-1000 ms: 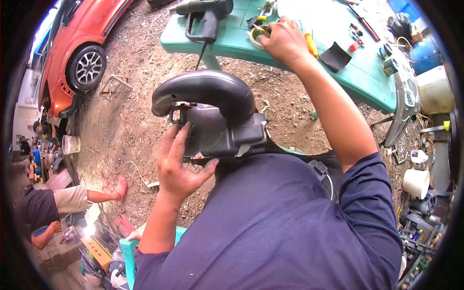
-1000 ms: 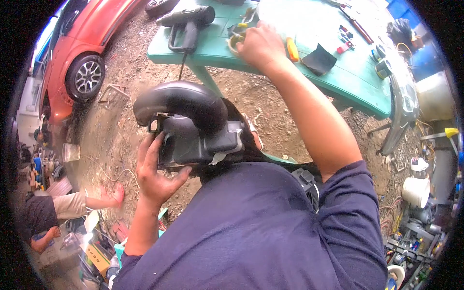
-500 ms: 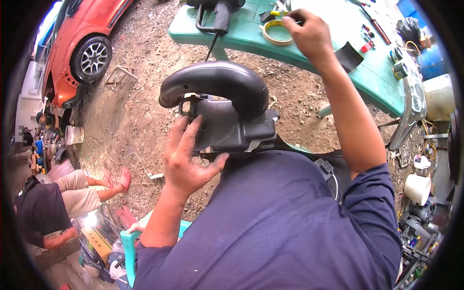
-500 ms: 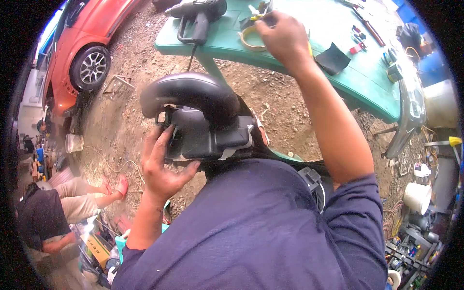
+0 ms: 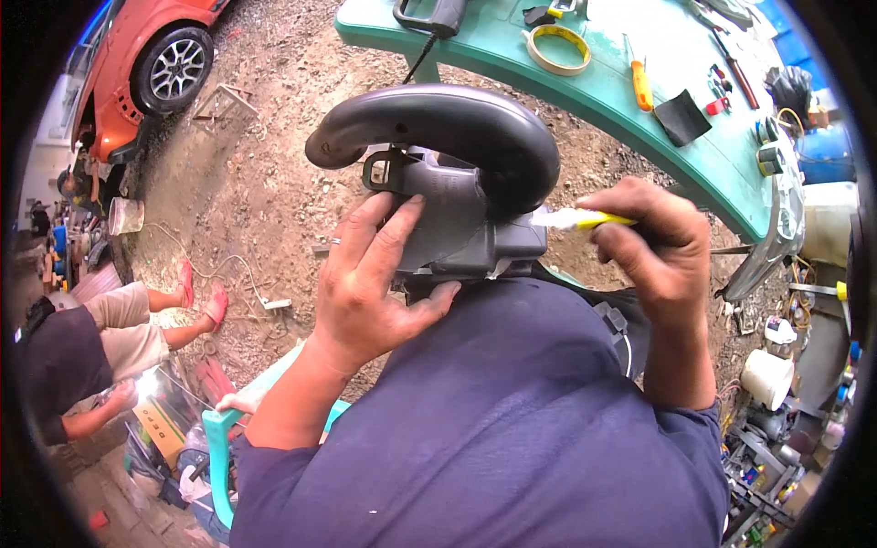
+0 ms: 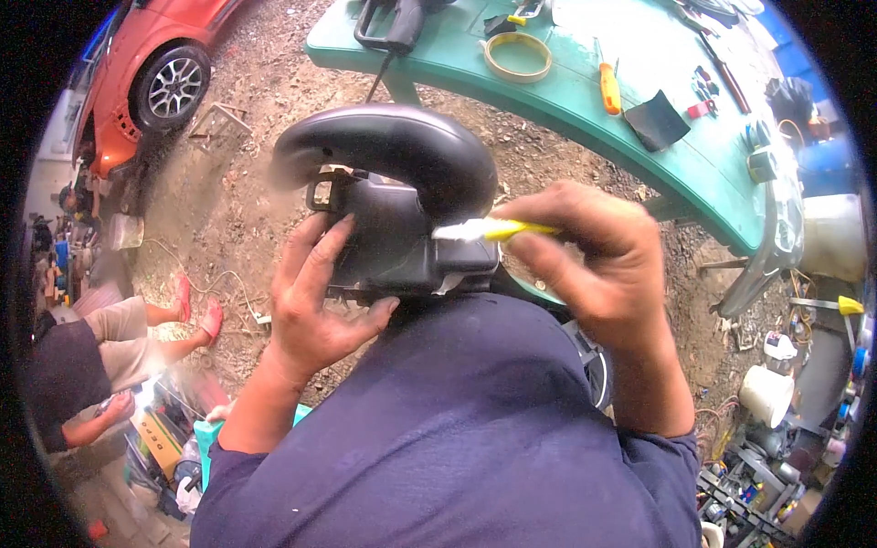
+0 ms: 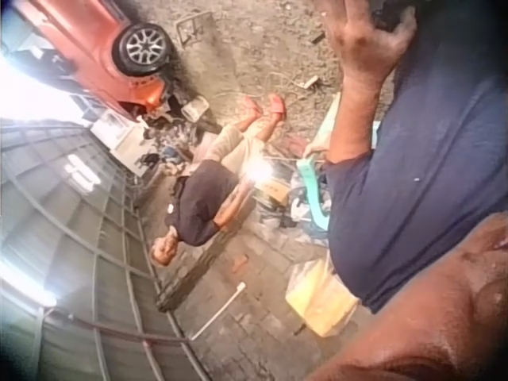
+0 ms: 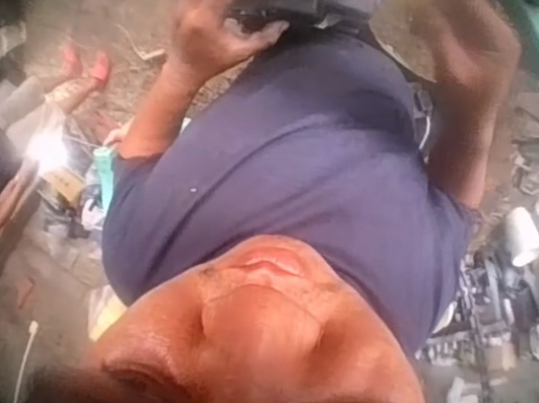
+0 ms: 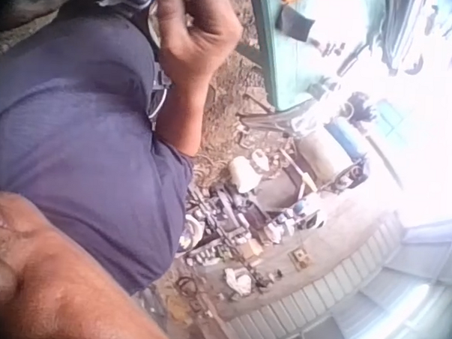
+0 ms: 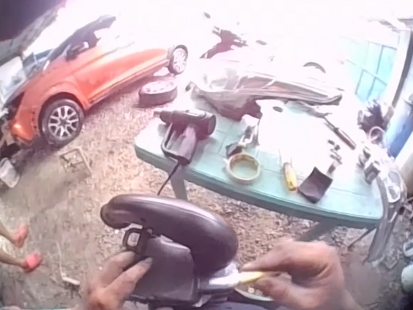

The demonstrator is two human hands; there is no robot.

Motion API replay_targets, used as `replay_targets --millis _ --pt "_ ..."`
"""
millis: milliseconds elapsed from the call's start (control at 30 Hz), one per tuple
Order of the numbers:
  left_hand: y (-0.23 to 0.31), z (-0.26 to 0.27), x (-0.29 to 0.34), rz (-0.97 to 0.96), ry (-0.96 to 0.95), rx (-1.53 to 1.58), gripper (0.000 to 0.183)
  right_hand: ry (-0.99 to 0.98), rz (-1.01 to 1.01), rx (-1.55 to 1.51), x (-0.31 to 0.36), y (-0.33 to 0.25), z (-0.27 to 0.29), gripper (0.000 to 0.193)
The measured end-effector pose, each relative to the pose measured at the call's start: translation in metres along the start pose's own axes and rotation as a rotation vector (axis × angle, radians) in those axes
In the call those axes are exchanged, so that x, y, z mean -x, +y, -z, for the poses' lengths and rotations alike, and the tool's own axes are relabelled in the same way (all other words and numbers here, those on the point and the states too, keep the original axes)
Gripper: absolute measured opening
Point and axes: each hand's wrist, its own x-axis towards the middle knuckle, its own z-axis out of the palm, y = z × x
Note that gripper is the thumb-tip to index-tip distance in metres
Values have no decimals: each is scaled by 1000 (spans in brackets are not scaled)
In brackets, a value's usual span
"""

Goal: Repairing or modifying a plastic car component using a heat gun and hand tools.

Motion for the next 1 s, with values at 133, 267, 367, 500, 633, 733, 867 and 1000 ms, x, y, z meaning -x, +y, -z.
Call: replay_targets --millis 133,267,367,500,633,733,867,1000 --pt "0 0 1 25 -23 3 94 -96 64 95 -3 9 -21 18" --pt "-2 -1 2 17 -21 15 94 -147 65 180 -9 5 -39 18" --pt "-2 0 1 11 -15 12 93 -170 31 225 -14 3 -47 18" --pt "-3 0 1 29 -23 1 91 -197 70 286 -20 2 -54 17" --pt "-2 -1 1 18 -8 21 92 -209 110 323 -19 5 -58 19" --pt "-2 -3 0 29 10 46 89 -220 102 327 -21 0 -58 18" --pt "-2 -3 0 27 19 58 86 -237 78 352 -22 -2 -58 14" --pt "-3 -3 0 28 17 63 87 -229 96 362 -23 -1 -59 13"
